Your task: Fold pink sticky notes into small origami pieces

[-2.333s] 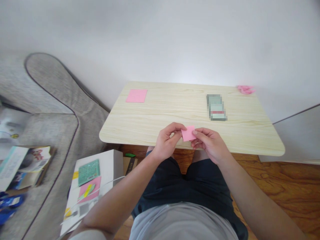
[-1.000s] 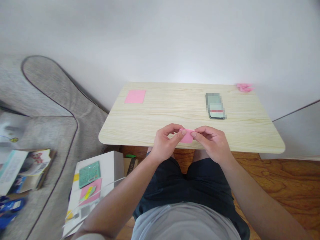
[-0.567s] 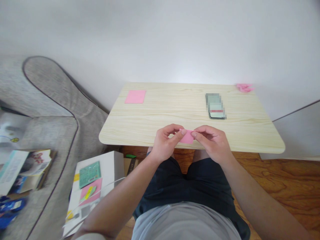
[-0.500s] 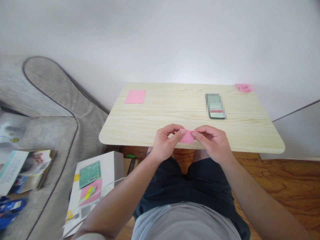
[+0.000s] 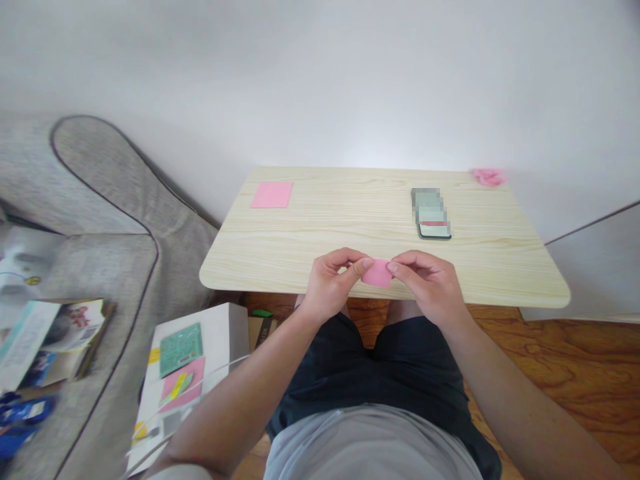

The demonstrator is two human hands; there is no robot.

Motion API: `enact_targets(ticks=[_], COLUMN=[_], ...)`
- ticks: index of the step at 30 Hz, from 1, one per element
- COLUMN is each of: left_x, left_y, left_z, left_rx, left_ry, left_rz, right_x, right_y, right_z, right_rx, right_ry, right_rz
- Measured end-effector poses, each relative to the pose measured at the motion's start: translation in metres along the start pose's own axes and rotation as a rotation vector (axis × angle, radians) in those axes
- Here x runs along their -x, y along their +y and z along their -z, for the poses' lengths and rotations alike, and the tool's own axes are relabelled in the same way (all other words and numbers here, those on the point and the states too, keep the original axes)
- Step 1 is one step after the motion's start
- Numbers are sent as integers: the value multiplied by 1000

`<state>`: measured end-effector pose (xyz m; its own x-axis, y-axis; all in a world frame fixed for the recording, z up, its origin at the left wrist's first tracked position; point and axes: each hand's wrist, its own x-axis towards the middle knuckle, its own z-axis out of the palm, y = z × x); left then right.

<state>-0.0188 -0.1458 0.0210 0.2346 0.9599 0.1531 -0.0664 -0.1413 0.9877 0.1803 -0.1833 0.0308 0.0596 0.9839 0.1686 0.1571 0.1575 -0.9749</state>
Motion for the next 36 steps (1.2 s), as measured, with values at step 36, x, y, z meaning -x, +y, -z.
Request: enact_targets(ticks=[36], left_x=[3], left_y=[0], left_z=[-3], left_rx=[34], left_ry=[-124], left_rz=[99], right_x=[4], right_y=[1], right_z=[0], right_rx=[43], right_ry=[35], right_rz=[13])
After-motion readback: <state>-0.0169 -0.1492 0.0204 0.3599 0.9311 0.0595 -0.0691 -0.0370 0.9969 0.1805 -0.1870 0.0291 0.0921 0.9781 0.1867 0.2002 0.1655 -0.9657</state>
